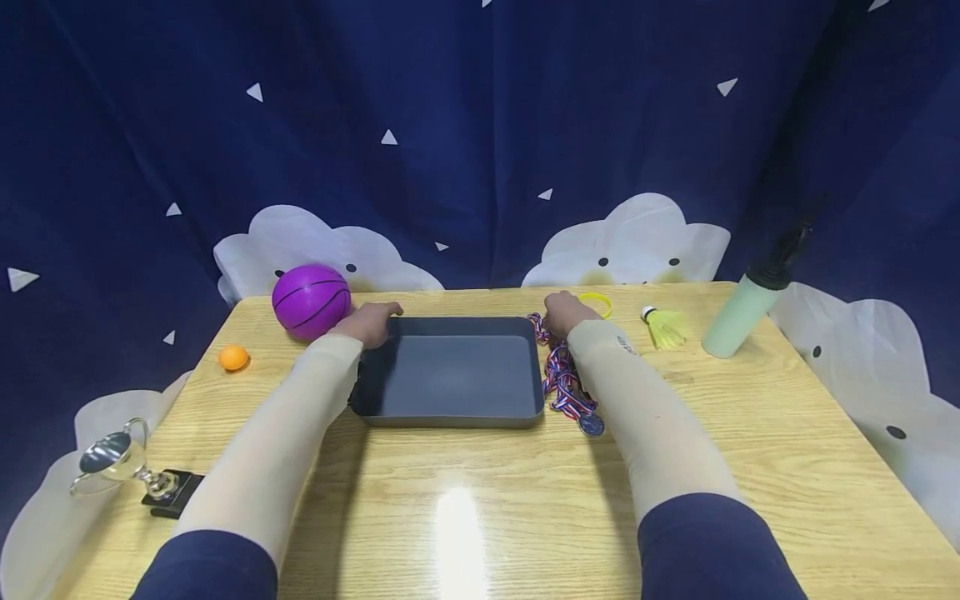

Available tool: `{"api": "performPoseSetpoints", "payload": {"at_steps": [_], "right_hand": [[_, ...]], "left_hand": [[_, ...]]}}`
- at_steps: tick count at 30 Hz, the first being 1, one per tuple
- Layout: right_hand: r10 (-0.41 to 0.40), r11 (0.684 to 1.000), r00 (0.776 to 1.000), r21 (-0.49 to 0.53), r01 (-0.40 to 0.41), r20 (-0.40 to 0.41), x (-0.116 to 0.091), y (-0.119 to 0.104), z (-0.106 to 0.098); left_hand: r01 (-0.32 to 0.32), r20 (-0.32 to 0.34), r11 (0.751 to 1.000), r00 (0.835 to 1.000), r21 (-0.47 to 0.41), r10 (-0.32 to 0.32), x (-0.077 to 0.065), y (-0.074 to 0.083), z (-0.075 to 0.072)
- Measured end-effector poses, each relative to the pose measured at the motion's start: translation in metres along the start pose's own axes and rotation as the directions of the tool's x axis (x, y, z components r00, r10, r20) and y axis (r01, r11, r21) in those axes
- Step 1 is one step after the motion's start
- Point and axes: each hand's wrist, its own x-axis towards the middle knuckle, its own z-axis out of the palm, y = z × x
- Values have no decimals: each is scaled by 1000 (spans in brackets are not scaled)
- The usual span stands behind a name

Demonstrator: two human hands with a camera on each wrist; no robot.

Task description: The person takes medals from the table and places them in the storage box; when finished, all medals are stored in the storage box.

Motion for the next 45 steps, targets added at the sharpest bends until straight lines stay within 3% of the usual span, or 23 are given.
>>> {"api": "performPoseSetpoints", "payload": {"at_steps": [8, 16, 21, 25, 28, 30, 34, 37, 42, 45], "right_hand": [[97, 994, 993, 33, -100, 71, 2, -3, -3], [163, 986, 981, 27, -166, 104, 3, -4, -6], [170, 985, 980, 20, -173, 104, 2, -3, -4], [135, 990, 989, 34, -137, 66, 0, -1, -4], [117, 988, 992, 93, -120, 45, -2, -1, -4], [101, 984, 994, 147, -104, 26, -2, 0, -4], [60, 972, 994, 231, -39, -86, -3, 4, -10], [46, 965, 979, 263, 8, -196, -2, 0, -22], [30, 954, 922, 286, 89, -387, 8, -30, -49], [2, 925, 880, 335, 179, -476, 16, -58, -61]], "left_hand": [[-7, -68, 1000, 998, -4, 7, -1, -5, 2], [-2, -117, 997, 993, -79, -8, -2, -14, 9], [5, -39, 985, 999, -173, -12, -5, -16, 8], [68, 68, 936, 997, -345, -47, -8, -18, 4], [79, 74, 912, 996, -402, -54, -11, -21, 4], [70, 48, 910, 997, -409, -55, -13, -24, 6], [50, -1, 889, 998, -456, -56, -11, -28, 13], [37, -29, 857, 998, -514, -61, -9, -29, 17], [0, -81, 835, 995, -550, -53, -7, -29, 23], [-26, -107, 835, 993, -550, -40, -7, -28, 25]]}}
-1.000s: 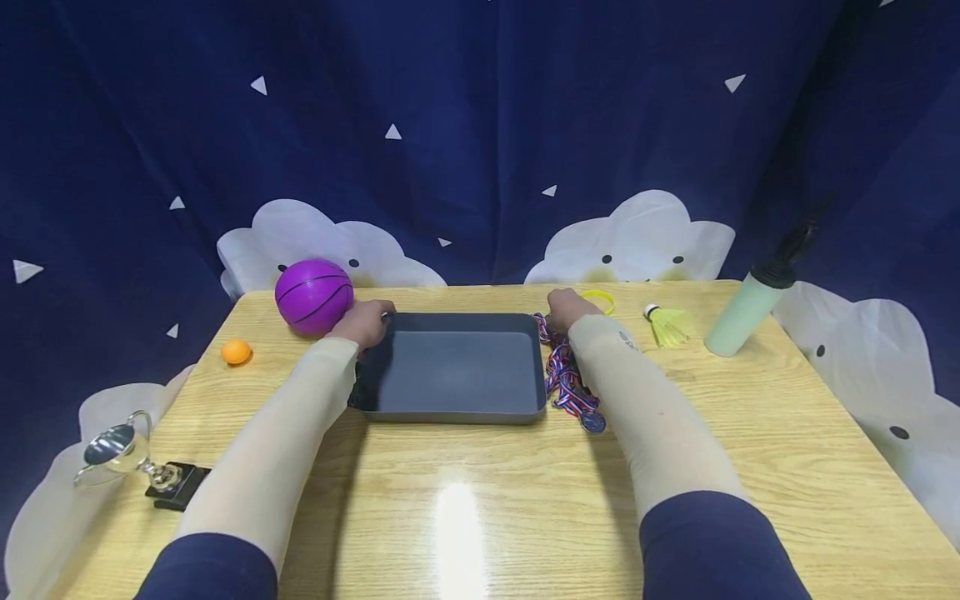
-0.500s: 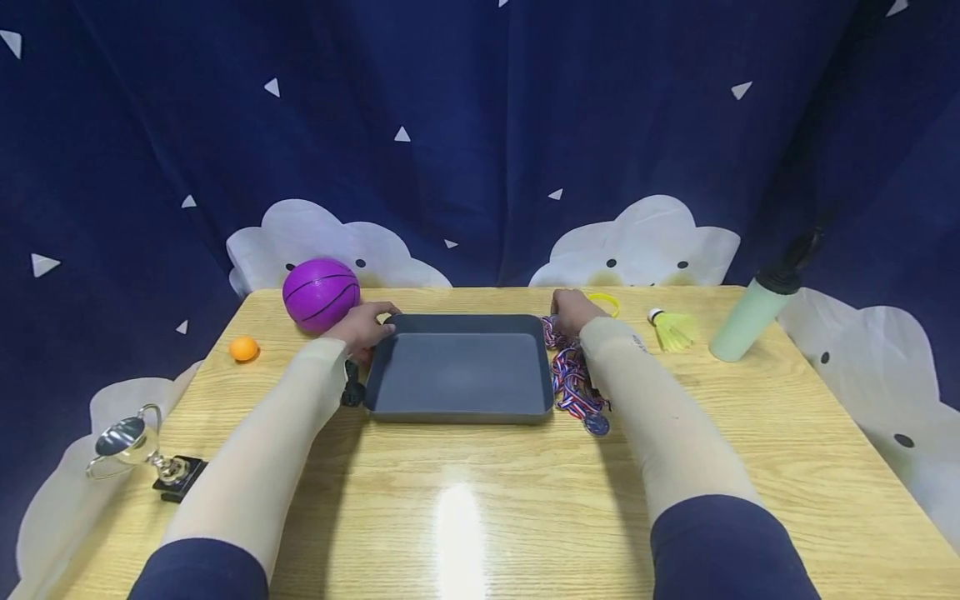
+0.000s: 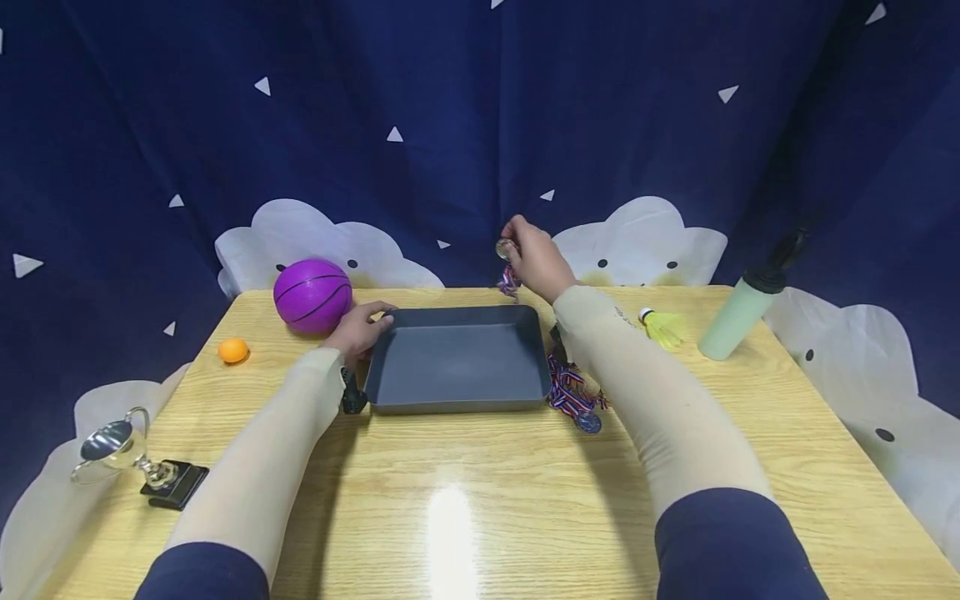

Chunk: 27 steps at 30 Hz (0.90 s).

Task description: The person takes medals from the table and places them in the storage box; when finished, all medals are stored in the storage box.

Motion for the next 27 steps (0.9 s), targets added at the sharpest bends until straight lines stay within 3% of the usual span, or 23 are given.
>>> {"api": "performPoseSetpoints", "payload": {"at_steps": [3, 6, 8, 10, 13, 16, 20, 24, 27], "right_hand": [[-18, 985, 1000, 173, 18, -3, 10, -29, 12], [22, 927, 994, 370, -59, 104, 14, -53, 28], [45, 874, 975, 465, -143, 216, 14, -64, 43], [71, 830, 939, 502, -243, 337, 12, -73, 59], [112, 808, 870, 466, -361, 480, 6, -81, 84], [175, 805, 824, 403, -435, 540, 0, -86, 106], [256, 809, 811, 342, -478, 526, -4, -87, 128], [306, 845, 804, 243, -477, 510, -4, -89, 142], [341, 871, 796, 151, -468, 500, 0, -92, 150]], "left_hand": [[-3, 3, 999, 1000, -33, 3, -1, -2, 0], [16, 15, 997, 1000, -79, -14, -1, -3, 1], [23, 21, 994, 1000, -104, -21, 0, -5, 1], [30, 17, 993, 999, -113, -28, 0, -6, 2], [44, 16, 991, 999, -127, -42, 1, -8, 3], [61, 17, 988, 998, -140, -60, 0, -11, 5], [52, 22, 989, 999, -137, -50, -1, -12, 7], [15, 18, 994, 1000, -109, -13, 0, -11, 4], [22, 21, 994, 1000, -108, -19, 2, -10, 1]]}}
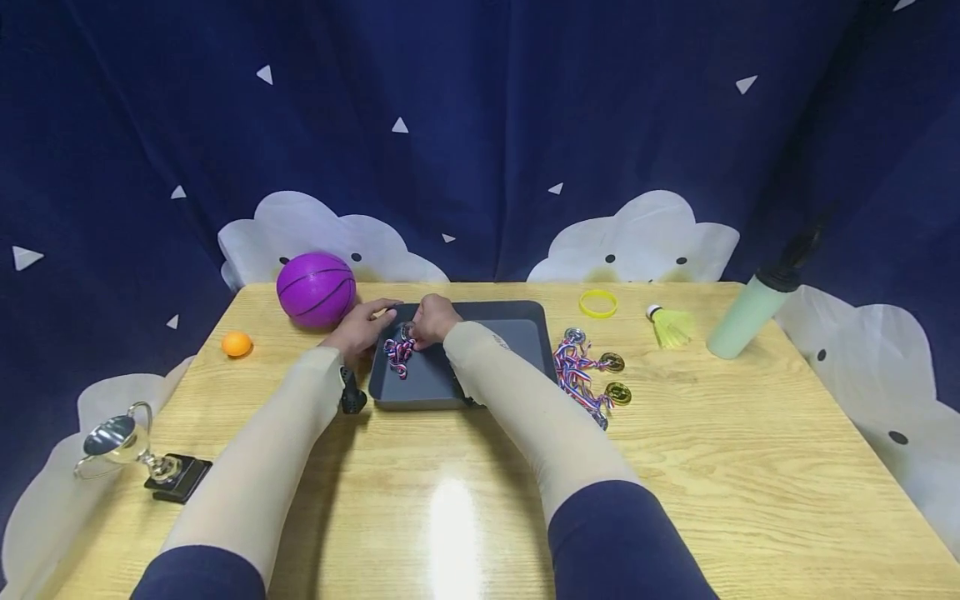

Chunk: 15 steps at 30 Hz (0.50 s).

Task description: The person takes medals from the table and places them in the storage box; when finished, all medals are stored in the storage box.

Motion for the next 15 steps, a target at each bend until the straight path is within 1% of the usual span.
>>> {"api": "performPoseSetpoints", "payload": {"at_steps": [2, 4, 8, 9, 13, 15], "right_hand": [[12, 997, 1000, -74, -12, -12, 5, -1, 3], [3, 986, 1000, -169, -6, -20, 8, 0, 5], [-22, 943, 1000, -333, 20, -4, 9, 0, 7], [-29, 932, 1000, -362, 27, -2, 7, 0, 7], [-50, 906, 999, -420, 43, -6, 3, -3, 9], [-50, 901, 999, -431, 42, -7, 1, -3, 10]], "left_hand": [[1, 1, 1000, 1000, 6, -1, 1, 1, -1], [1, 1, 1000, 1000, 9, -1, 2, 1, 0], [-36, -6, 998, 999, 49, 36, 2, 2, 0], [-33, -5, 998, 999, 49, 33, 2, 3, 0], [-25, -3, 998, 1000, 55, 25, 1, 4, -1], [-18, -2, 998, 1000, 53, 18, 1, 3, 0]]}}
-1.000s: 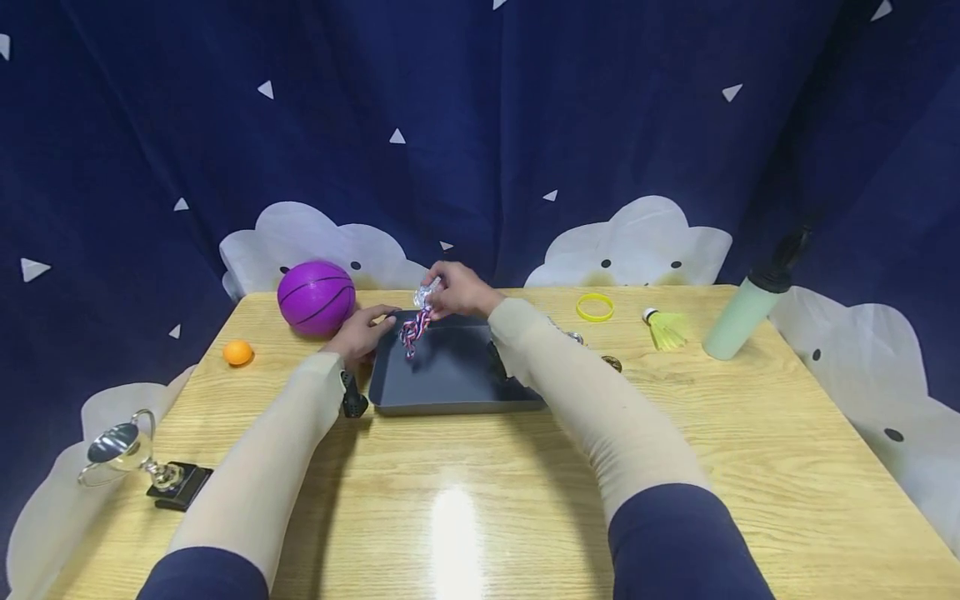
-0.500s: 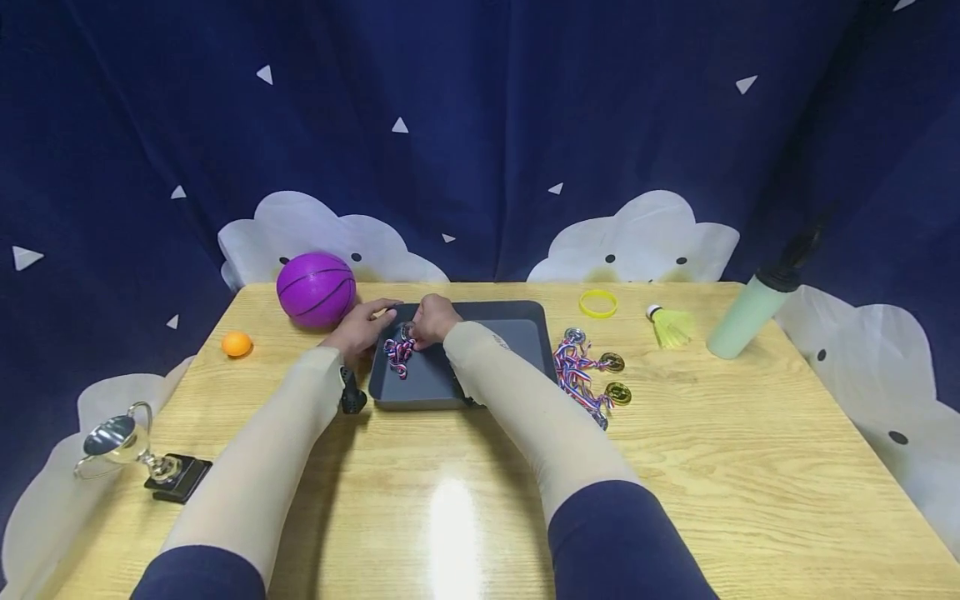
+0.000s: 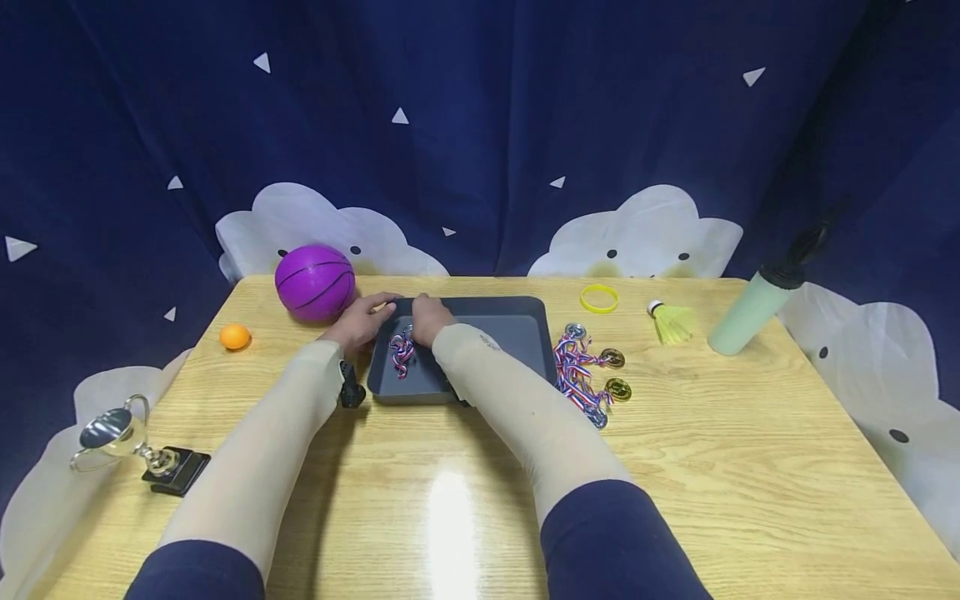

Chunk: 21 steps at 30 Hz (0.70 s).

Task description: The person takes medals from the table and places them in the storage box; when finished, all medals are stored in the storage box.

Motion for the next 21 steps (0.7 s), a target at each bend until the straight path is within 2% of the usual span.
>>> {"api": "performPoseSetpoints", "payload": {"at_steps": [3, 5, 8, 12, 16, 19, 21], "right_hand": [[-14, 1000, 1000, -20, 14, -2, -1, 0, -1], [-37, 999, 999, 10, 38, -13, -2, 1, -3], [-84, 991, 996, 104, 88, -39, -7, 6, -14], [-159, 950, 985, 264, 169, -61, -21, 23, -41], [-189, 920, 969, 316, 231, -160, -37, 58, -74], [-147, 939, 958, 271, 214, -245, -52, 95, -93], [-112, 957, 957, 230, 177, -268, -63, 120, -101]], "left_hand": [[-6, -6, 1000, 1000, 7, 6, 0, 0, 0], [-5, -12, 1000, 1000, 5, 5, 0, -1, 0], [-6, -14, 1000, 1000, -6, 6, 1, -1, 2], [-2, -4, 1000, 1000, -25, 2, 1, -2, 4], [-6, -6, 1000, 1000, -20, 6, 2, -3, 4], [-6, -6, 1000, 1000, -23, 6, 2, -3, 3], [-5, -4, 1000, 1000, -19, 5, 1, -3, 1]]}}
